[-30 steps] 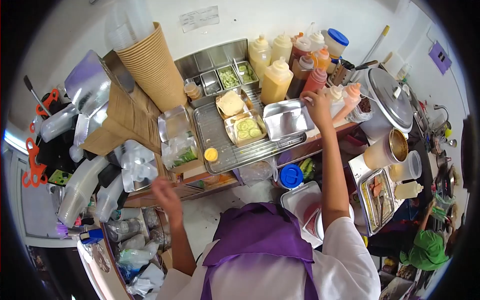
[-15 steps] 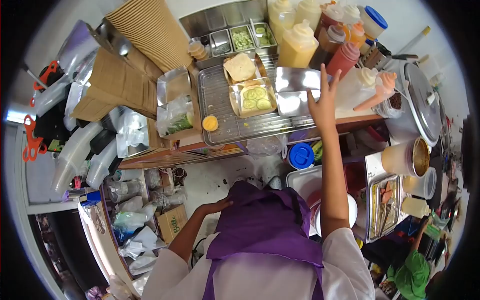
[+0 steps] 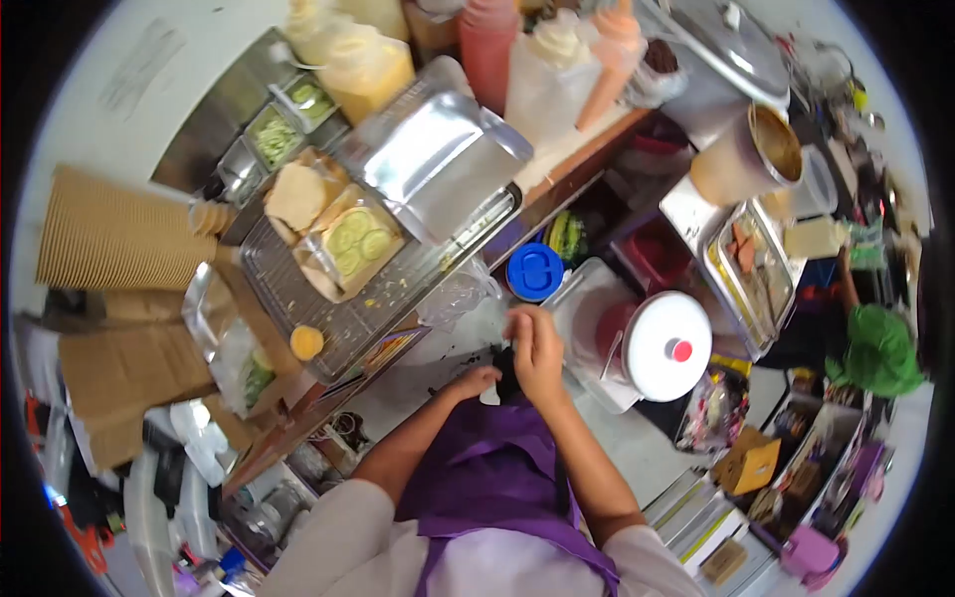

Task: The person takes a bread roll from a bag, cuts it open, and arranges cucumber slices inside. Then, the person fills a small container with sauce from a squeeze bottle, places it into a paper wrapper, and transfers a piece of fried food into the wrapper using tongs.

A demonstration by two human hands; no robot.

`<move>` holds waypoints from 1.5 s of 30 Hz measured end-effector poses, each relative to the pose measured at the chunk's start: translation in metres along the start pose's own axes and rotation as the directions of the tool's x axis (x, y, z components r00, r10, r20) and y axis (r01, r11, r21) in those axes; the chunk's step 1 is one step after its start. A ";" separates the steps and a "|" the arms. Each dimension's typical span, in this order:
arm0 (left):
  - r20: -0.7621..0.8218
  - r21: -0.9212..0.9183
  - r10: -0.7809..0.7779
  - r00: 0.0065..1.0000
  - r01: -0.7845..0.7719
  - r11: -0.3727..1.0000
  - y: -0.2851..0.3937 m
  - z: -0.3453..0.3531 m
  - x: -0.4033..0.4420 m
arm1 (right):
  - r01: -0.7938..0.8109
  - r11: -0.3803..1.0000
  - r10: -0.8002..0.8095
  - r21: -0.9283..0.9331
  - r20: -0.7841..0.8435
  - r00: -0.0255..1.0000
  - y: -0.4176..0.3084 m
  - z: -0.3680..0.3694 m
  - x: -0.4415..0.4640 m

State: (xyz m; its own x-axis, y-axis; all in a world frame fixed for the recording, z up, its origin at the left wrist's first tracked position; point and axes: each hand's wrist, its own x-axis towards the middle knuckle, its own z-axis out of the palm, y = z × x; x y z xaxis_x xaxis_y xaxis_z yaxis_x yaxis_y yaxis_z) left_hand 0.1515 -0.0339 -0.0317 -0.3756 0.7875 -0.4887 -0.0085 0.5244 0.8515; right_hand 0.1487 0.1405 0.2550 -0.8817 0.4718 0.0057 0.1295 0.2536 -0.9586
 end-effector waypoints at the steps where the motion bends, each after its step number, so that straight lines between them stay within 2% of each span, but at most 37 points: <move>1: -0.170 0.045 0.068 0.983 -0.061 0.997 -0.011 0.003 0.013 | -0.088 0.990 0.099 0.114 -0.101 0.990 0.035 0.009 -0.027; 2: -0.211 0.217 0.139 0.967 -0.092 0.972 -0.017 -0.004 0.025 | -0.157 0.959 0.204 0.238 -0.188 0.961 0.069 0.013 -0.053; 3: -0.158 0.448 0.098 0.983 -0.018 0.894 -0.033 -0.009 0.038 | -0.190 0.981 0.196 0.048 -0.205 0.959 0.097 0.012 -0.078; 4: -0.183 0.547 0.087 0.979 0.027 0.837 -0.039 -0.017 0.043 | -0.224 0.964 0.190 -0.141 -0.217 0.958 0.123 0.010 -0.108; 6: -0.184 0.845 0.348 0.919 -0.034 0.534 -0.068 -0.031 0.058 | -0.391 0.814 0.393 -0.428 -0.089 0.915 0.182 0.009 -0.177; 8: -0.247 0.934 0.378 0.892 0.116 0.338 -0.061 -0.050 0.068 | -0.492 0.705 0.554 -0.511 -0.037 0.832 0.209 0.013 -0.236; 9: -0.349 0.844 0.124 0.929 0.254 0.473 -0.061 -0.063 0.080 | -0.534 0.645 0.633 -0.547 -0.008 0.774 0.217 0.018 -0.255; 10: -0.405 0.726 -0.157 0.901 0.421 0.544 -0.062 -0.073 0.089 | -0.614 0.674 0.664 -0.410 -0.028 0.747 0.222 0.020 -0.267; 12: -0.430 0.744 -0.152 0.890 0.445 0.498 -0.041 -0.086 0.089 | -0.715 0.689 0.717 -0.119 -0.035 0.696 0.228 0.023 -0.284; 16: -0.428 0.791 -0.055 0.902 0.403 0.460 -0.050 -0.113 0.086 | -0.761 0.648 0.753 -0.032 -0.128 0.646 0.231 0.034 -0.294; 17: -0.396 0.895 0.316 0.862 0.285 0.342 -0.092 -0.123 0.092 | -0.759 0.650 0.745 -0.045 -0.164 0.647 0.230 0.038 -0.295; 19: -0.381 0.867 0.073 0.922 0.328 0.374 -0.168 -0.151 0.106 | -0.760 0.650 0.748 -0.031 -0.151 0.646 0.224 0.039 -0.298; 22: -0.399 0.861 0.160 0.903 0.309 0.404 -0.097 -0.153 0.102 | -0.755 0.656 0.745 0.001 -0.162 0.647 0.225 0.037 -0.295; 25: -0.395 0.851 0.415 0.820 0.155 0.503 -0.052 -0.140 0.087 | -0.756 0.654 0.748 0.024 -0.172 0.641 0.227 0.042 -0.297; 28: -0.389 0.878 0.353 0.851 0.227 0.421 -0.064 -0.151 0.091 | -0.756 0.654 0.749 0.045 -0.180 0.637 0.226 0.042 -0.292; 31: -0.410 0.852 0.427 0.806 0.171 0.496 -0.074 -0.149 0.092 | -0.767 0.641 0.759 0.034 -0.173 0.627 0.226 0.037 -0.290; 34: -0.297 0.898 0.229 0.927 0.190 0.397 -0.066 -0.152 0.089 | -0.765 0.644 0.754 -0.005 -0.167 0.635 0.226 0.038 -0.289; 37: -0.271 0.905 0.250 0.929 0.157 0.396 -0.070 -0.151 0.094 | -0.777 0.628 0.765 -0.026 -0.162 0.624 0.227 0.037 -0.286; 41: -0.209 0.821 0.209 0.955 0.056 0.568 -0.063 -0.138 0.093 | -0.791 0.606 0.780 -0.087 -0.131 0.612 0.218 0.028 -0.281; 43: -0.134 0.760 0.176 0.975 -0.013 0.649 -0.012 -0.115 0.081 | -0.768 0.637 0.762 -0.073 -0.093 0.641 0.211 0.019 -0.270; 45: -0.186 0.684 0.412 0.892 -0.184 0.706 0.044 -0.080 0.055 | -0.717 0.697 0.715 -0.005 -0.056 0.696 0.202 0.006 -0.253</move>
State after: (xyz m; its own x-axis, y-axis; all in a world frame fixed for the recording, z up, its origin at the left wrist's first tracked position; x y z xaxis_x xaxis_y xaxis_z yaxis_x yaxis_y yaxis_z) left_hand 0.0560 0.0066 -0.0054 -0.5109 0.8582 -0.0494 0.6969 0.4471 0.5608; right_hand 0.3953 0.0667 0.0584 -0.4960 0.5571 -0.6660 0.7245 -0.1572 -0.6711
